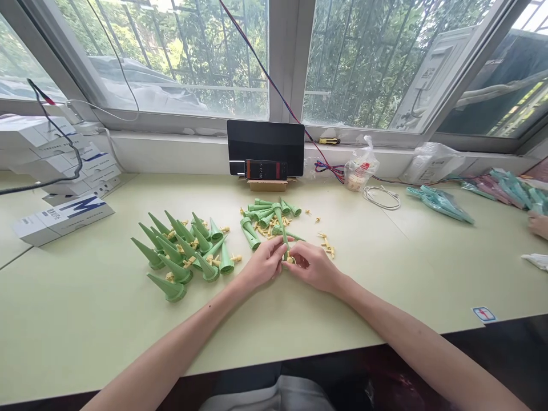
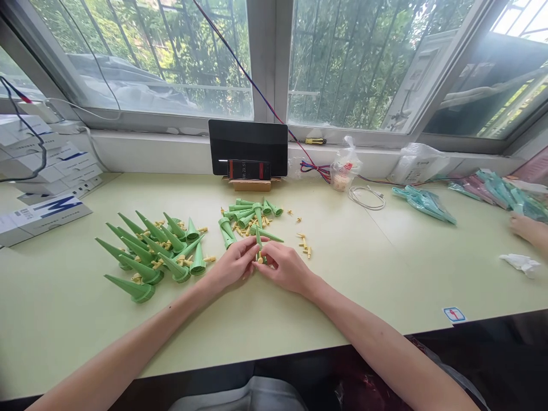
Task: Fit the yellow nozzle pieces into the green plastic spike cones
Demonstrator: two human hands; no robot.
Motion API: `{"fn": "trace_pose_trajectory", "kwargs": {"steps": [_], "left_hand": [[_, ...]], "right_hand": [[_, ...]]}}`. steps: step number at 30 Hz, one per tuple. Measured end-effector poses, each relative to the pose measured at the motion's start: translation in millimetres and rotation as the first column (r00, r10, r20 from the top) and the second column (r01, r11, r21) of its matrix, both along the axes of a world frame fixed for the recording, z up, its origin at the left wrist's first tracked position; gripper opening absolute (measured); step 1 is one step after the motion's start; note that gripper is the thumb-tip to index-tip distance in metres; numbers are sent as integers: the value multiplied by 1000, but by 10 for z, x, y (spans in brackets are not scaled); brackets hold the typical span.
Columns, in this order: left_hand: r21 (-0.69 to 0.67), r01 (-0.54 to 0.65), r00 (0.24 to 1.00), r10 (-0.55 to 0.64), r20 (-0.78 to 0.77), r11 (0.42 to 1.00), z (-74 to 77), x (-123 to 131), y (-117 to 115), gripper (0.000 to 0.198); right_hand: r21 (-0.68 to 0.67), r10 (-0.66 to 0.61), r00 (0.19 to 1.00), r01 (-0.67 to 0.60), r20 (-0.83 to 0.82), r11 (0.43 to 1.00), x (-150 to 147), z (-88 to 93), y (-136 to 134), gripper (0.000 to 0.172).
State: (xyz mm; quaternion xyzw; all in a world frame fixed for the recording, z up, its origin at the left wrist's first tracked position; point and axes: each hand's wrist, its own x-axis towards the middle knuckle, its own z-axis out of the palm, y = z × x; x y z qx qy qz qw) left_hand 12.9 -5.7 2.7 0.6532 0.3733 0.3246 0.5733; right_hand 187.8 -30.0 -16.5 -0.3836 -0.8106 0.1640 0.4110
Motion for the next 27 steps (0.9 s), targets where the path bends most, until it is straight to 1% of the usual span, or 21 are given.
{"fn": "trace_pose_trajectory", "kwargs": {"steps": [7, 21, 27], "left_hand": [[-13, 2, 1000, -2, 0, 1000, -1, 8, -3, 42], [22, -14, 1000, 14, -12, 1000, 26, 12, -15, 39], [40, -5, 1000, 5, -2, 999, 31, 13, -23, 39]], "right_hand": [[28, 6, 1000, -6, 13, 1000, -32, -31, -2, 18], [35, 25, 999, -26, 25, 999, -40, -14, -3, 18], [86, 23, 1000, -24, 13, 996, -44, -23, 5, 17]]}}
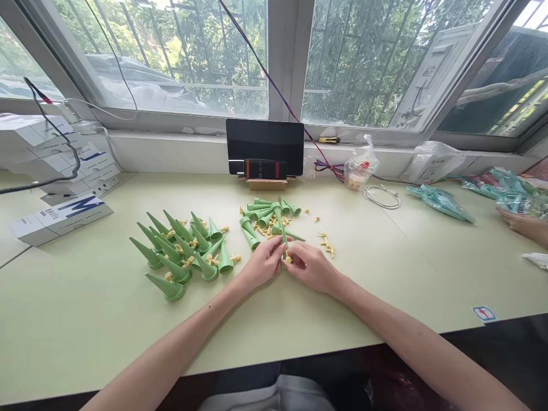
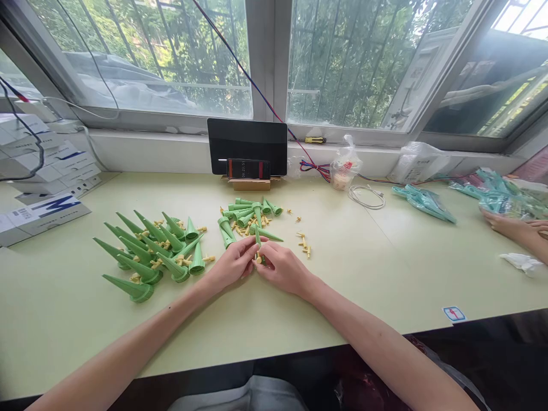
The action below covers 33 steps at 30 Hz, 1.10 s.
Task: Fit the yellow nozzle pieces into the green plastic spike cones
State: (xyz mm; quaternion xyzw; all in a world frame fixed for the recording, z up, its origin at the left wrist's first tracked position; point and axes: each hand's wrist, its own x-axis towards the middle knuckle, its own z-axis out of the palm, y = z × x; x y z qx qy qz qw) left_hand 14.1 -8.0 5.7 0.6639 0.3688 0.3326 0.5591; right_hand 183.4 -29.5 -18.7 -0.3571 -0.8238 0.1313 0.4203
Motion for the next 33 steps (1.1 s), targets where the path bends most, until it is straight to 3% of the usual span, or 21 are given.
{"fn": "trace_pose_trajectory", "kwargs": {"steps": [10, 18, 24, 33], "left_hand": [[25, -51, 998, 52, -39, 998, 66, 2, -9, 30], [150, -194, 972, 210, -103, 970, 86, -26, 0, 23], [339, -135, 954, 214, -209, 931, 33, -12, -18, 19], [468, -63, 917, 236, -321, 881, -56, -8, -1, 17]], "right_hand": [[-92, -74, 997, 73, -3, 993, 31, 74, -12, 16], [-252, -278, 948, 233, -157, 939, 146, 175, 58, 31], [-307, -323, 929, 258, -183, 916, 219, 176, 96, 34], [-324, -292, 942, 228, -165, 918, 195, 150, 86, 33]]}}
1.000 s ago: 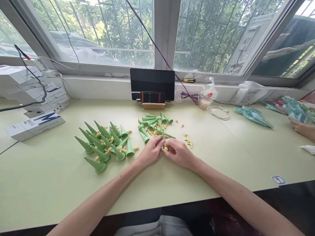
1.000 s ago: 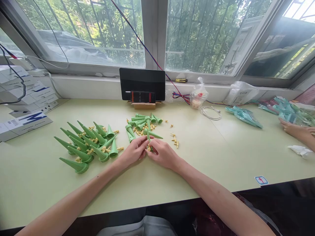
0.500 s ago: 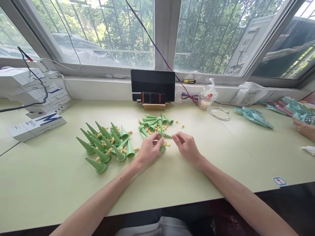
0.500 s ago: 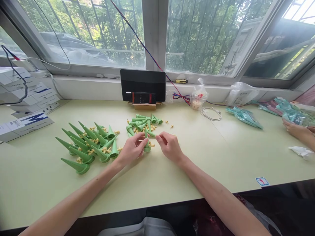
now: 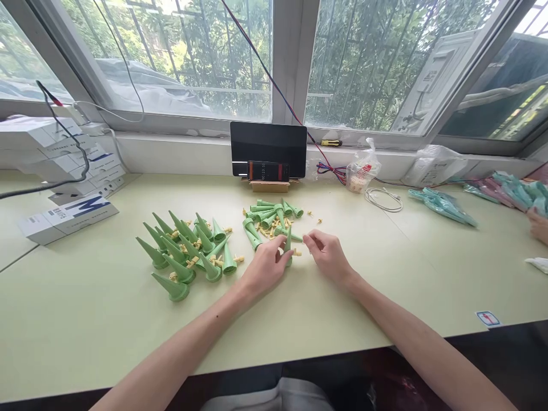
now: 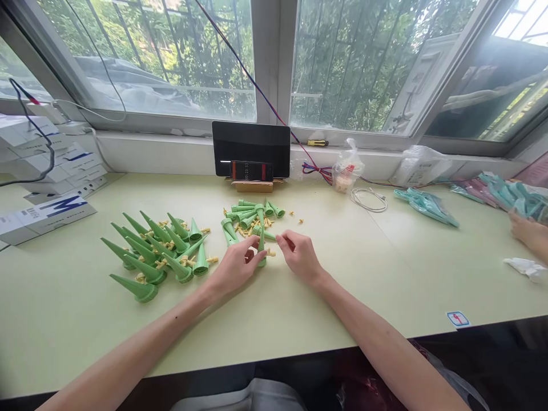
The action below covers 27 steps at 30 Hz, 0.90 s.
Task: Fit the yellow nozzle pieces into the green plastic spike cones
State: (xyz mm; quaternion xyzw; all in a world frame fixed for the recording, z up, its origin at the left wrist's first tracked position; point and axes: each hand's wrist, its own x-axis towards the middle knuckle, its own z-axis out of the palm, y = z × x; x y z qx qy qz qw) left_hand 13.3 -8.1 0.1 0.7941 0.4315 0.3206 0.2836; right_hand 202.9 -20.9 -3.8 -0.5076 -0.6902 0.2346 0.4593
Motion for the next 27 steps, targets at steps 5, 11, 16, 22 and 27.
{"fn": "trace_pose_trajectory", "kwargs": {"steps": [5, 11, 16, 22, 27], "left_hand": [[73, 8, 999, -5, -41, 997, -10, 15, -18, 18], [191, -156, 988, 152, 37, 969, 118, -79, 43, 12], [382, -436, 888, 459, 36, 815, 253, -250, 150, 18], [396, -523, 713, 642, -280, 754, 365, -345, 185, 54], [362, -525, 575, 635, -516, 770, 428, -375, 187, 52]], "right_hand": [[3, 4, 1000, -4, 11, 1000, 8, -8, 0, 33], [-4, -2, 1000, 2, 10, 1000, 7, -3, 5, 33], [-3, -3, 1000, 3, 8, 1000, 6, 2, 9, 34], [-12, 10, 1000, -10, 10, 1000, 9, 12, 4, 35], [-16, 10, 1000, -10, 17, 1000, 18, 4, 3, 34]]}}
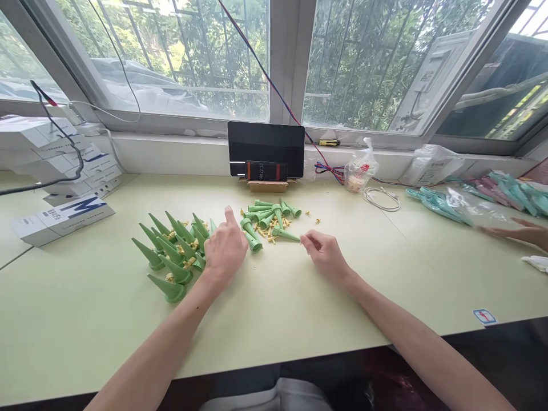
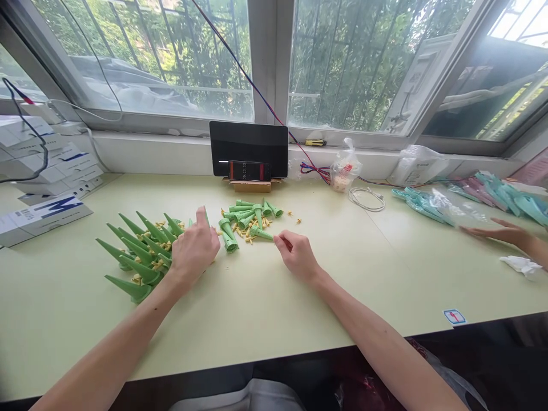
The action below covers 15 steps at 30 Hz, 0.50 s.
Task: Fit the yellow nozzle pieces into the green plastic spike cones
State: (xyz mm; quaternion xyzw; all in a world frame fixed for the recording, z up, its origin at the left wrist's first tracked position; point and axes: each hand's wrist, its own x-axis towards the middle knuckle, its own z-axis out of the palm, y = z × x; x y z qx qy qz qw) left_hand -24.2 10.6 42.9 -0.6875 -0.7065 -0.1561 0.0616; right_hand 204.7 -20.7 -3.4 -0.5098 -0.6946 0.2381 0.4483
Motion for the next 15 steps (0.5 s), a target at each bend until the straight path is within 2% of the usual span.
{"fn": "trace_pose_trajectory", "kwargs": {"steps": [8, 15], "left_hand": [[-166, -40, 996, 27, -82, 985, -18, -16, 27, 30], [-205, -41, 993, 16, -120, 978, -79, -31, 54, 28]], "right_hand": [[6, 2, 1000, -2, 0, 1000, 0, -7, 11, 36], [4, 10, 1000, -10, 8, 1000, 2, -20, 7, 36]]}}
